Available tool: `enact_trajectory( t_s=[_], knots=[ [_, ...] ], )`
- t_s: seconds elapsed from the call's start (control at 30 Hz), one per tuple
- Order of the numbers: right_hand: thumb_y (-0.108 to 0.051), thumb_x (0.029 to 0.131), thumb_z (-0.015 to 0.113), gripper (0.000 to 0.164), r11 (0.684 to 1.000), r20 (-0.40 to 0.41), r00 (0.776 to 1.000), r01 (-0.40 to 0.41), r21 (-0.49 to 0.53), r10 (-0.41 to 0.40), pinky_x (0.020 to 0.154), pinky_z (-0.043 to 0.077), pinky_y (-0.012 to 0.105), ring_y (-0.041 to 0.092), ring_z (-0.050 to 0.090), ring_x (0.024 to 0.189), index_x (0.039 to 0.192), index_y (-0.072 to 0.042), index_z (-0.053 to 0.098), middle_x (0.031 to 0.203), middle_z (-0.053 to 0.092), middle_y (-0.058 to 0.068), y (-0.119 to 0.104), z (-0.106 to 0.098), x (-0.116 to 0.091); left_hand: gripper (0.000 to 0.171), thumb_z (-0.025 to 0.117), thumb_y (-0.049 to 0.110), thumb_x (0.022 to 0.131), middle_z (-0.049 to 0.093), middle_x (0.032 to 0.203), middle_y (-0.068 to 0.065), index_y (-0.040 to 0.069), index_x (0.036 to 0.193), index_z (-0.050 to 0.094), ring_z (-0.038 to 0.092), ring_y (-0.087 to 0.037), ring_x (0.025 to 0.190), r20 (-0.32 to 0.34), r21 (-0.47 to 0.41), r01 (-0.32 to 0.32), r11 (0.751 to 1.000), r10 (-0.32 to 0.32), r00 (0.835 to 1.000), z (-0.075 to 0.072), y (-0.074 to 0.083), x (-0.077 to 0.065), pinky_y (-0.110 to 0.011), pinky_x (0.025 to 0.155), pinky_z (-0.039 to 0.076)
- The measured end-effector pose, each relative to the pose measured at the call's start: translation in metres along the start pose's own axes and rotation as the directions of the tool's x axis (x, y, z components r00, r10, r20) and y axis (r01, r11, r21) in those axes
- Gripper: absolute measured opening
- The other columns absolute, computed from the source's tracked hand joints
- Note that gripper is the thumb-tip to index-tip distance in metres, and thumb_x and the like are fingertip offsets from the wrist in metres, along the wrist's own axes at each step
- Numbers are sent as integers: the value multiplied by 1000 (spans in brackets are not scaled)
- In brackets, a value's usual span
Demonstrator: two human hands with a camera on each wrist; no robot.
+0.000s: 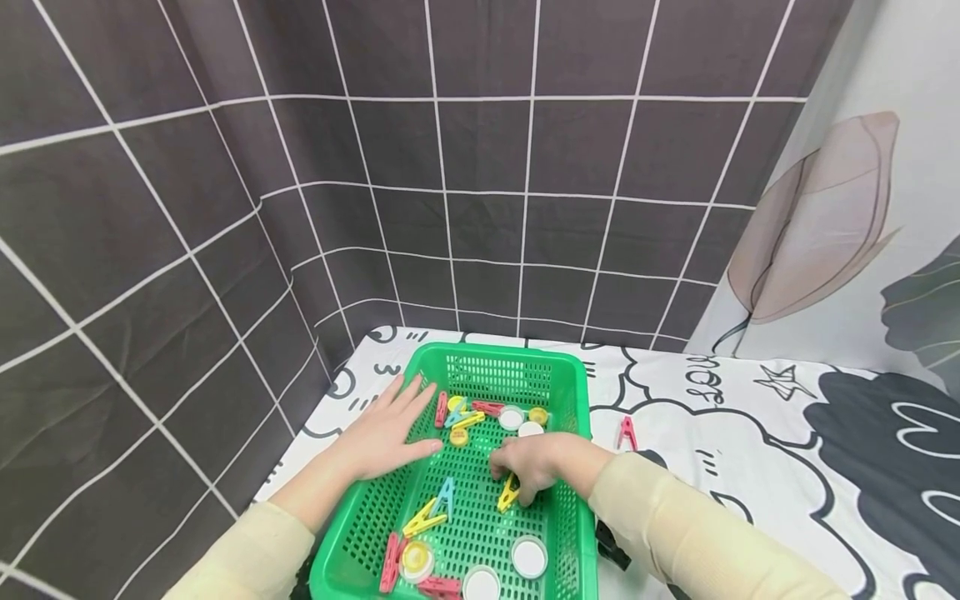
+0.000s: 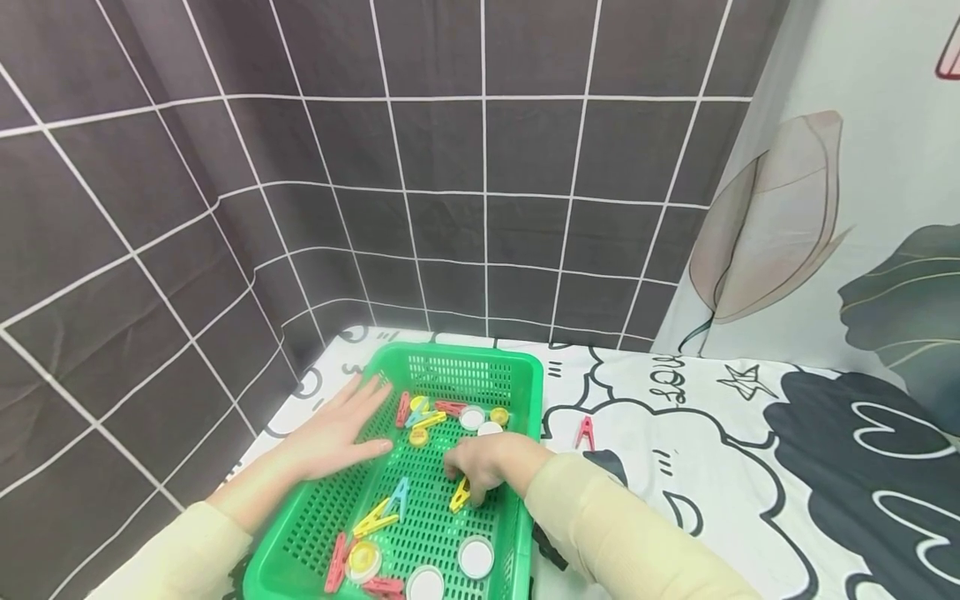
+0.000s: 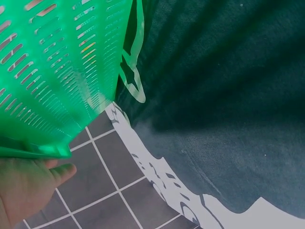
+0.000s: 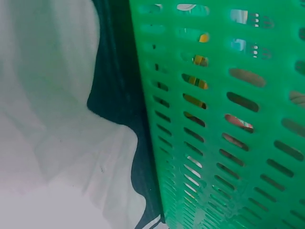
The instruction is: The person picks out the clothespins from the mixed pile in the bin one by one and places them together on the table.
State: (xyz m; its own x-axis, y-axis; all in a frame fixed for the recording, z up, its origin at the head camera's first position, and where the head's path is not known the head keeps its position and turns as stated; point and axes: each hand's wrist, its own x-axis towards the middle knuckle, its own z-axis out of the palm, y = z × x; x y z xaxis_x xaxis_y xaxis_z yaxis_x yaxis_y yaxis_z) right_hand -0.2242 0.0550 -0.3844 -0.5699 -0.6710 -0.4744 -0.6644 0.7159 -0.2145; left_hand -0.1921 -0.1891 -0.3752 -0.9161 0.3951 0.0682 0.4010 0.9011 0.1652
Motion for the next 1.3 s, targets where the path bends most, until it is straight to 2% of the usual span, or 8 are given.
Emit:
enact_trajectory(
  t_s=[0.17,0.33,0.43,0.53,0.63,0.77,1.0,1.3],
  knots=[
    [-17,76,79,32,999,0,1000,-14,-46,14,66,45,26,9,46,79,97,-27,57,98,47,-7,-1,2,1,90,37,72,85,13,155,-14,13,150,21,3,-36,141,-1,0,0,1000,0,1000,0,0,1,-58,109,16],
    [-28,75,80,32,999,15,1000,-26,-34,27,66,44,28,10,46,79,95,-28,56,99,46,-8,-1,1,0,90,37,73,85,13,155,-13,13,151,21,3,-36,141,-3,-8,5,1000,-5,1000,-1,1,1,-58,109,16],
    [-31,75,79,30,1000,26,1000,-10,-29,10,66,44,29,10,47,79,92,-29,55,97,46,-9,0,1,-1,90,37,73,85,14,155,-13,14,151,21,4,-35,141,-8,-7,5,1000,-5,1000,-1,0,1,-57,109,16],
    [-27,76,79,27,998,34,999,22,-57,-20,65,43,28,10,46,78,85,-29,53,92,47,-10,-1,1,-1,89,38,72,85,14,155,-13,13,150,21,4,-36,141,-13,-4,2,1000,-2,1000,0,0,1,-57,109,16],
    [-24,77,78,27,994,26,999,50,-98,-48,63,42,26,9,45,75,80,-28,52,87,46,-10,-2,3,-1,89,38,71,86,15,154,-14,13,150,21,5,-36,141,-20,-1,-2,1000,2,1000,1,-1,2,-57,108,17],
    [-24,78,77,25,992,7,997,77,-104,-77,63,41,24,9,44,74,79,-27,52,86,45,-10,-3,4,0,89,37,72,85,14,155,-13,13,150,21,5,-36,141,-14,5,3,1000,-3,1000,1,-1,2,-57,109,16],
    [-23,78,76,24,993,-5,993,116,3,-116,65,42,25,8,45,77,80,-27,53,88,46,-11,-1,2,1,89,37,72,85,13,155,-14,13,150,21,4,-36,141,-2,-1,3,1000,-3,1000,0,0,1,-58,108,16],
    [-21,79,76,21,969,-79,977,207,132,-198,68,42,23,6,45,78,85,-28,57,86,48,-12,5,0,2,88,38,71,86,14,155,-13,13,150,21,5,-36,141,-12,1,5,1000,-5,1000,2,-1,1,-58,108,17]
  ],
)
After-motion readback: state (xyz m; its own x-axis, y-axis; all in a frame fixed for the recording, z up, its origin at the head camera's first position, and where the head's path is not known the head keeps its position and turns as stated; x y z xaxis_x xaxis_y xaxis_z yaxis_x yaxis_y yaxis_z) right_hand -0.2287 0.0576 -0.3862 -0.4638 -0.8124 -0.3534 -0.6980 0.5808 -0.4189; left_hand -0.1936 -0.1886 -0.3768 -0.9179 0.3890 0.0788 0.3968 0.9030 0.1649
